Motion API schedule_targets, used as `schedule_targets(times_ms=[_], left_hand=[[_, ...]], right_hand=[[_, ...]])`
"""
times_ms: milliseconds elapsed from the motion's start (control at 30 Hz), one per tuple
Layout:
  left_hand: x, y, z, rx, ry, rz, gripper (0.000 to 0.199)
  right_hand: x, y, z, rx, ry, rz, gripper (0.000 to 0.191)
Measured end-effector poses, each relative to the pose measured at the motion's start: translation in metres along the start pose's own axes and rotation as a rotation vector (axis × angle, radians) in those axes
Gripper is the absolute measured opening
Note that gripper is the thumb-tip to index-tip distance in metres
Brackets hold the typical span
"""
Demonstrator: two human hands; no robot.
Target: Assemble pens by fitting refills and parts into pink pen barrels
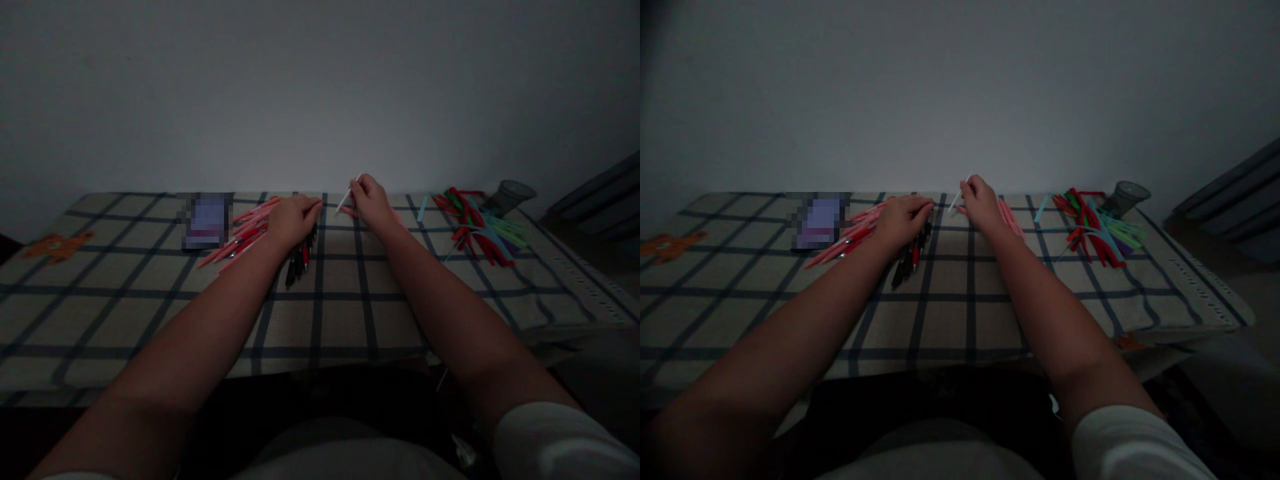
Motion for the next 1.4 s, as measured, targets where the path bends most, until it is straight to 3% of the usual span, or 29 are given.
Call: schedule_targets(times_ms=[200, 367, 667, 1000, 1400], left_hand=[[0.002, 0.000, 0.002, 0.007, -0.022, 0.000, 0.039], [0.001, 0.001, 0.003, 0.015, -0.038, -0.002, 0.039], [0.000, 0.000, 0.001, 0.005, -0.078, 0.011, 0.037], [-0.001, 0.000, 0.000, 0.002, -0.073, 0.016, 0.036], [0.001, 0.000, 0.003, -0.009, -0.099, 0.013, 0.036]], right_hand=[[0.008, 0.002, -0.009, 0.144, 0.346, -0.084, 0.026], [0.009, 0.006, -0.014, 0.176, 0.479, -0.156, 0.025], [0.004, 0.005, -0.005, 0.233, 0.432, -0.162, 0.027], [0.004, 0.005, -0.003, 0.160, 0.386, -0.172, 0.027], [0.004, 0.015, -0.014, 0.174, 0.451, -0.356, 0.023]])
Point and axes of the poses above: each hand's wrist, its own y-axis away from the middle knuckle, its own x-axis out of the back of the hand, z = x × y, the point moved 4 cm from there along -y, towards the middle knuckle, and after that the axes turned 5 degrees about z, right-handed, at the moved point
